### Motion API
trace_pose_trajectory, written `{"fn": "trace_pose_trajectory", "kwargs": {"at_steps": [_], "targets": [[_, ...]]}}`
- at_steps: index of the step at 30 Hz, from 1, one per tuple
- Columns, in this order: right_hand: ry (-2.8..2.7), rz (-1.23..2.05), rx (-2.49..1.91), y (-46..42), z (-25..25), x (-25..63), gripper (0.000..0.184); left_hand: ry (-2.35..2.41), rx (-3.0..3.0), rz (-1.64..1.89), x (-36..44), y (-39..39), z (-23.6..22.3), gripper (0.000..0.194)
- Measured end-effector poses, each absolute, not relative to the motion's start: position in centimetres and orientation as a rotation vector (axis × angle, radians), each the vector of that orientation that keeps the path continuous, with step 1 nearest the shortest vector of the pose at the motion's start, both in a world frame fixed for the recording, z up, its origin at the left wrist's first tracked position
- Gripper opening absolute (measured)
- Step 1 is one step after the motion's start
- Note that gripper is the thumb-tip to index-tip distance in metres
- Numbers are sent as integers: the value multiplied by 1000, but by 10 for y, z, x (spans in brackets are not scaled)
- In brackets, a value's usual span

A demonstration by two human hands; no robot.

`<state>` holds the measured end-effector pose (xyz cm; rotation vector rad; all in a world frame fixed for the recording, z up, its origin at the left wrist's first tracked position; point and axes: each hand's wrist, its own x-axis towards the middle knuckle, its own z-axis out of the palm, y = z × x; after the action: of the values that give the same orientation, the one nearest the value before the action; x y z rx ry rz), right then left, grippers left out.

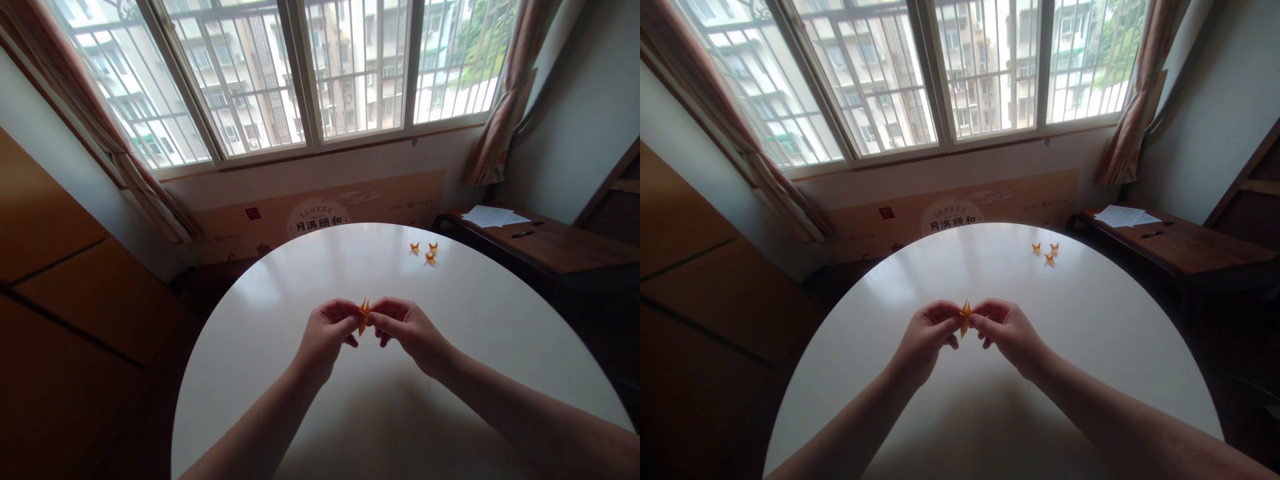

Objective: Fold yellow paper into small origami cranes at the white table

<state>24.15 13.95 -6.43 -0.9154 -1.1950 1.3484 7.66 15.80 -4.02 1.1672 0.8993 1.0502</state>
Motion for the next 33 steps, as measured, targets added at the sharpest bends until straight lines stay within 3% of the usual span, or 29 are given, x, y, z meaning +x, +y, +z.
{"fn": "trace_pose_trajectory", "kwargs": {"at_steps": [8,21,33], "targets": [[-1322,1225,-945,139,-68,240,30,902,1074,1027,75,159,-40,34],[-1158,1390,-969,135,-63,238,29,957,1204,857,73,159,-38,33],[-1258,1315,-994,138,-69,239,28,1022,1491,974,74,162,-48,37]]}}
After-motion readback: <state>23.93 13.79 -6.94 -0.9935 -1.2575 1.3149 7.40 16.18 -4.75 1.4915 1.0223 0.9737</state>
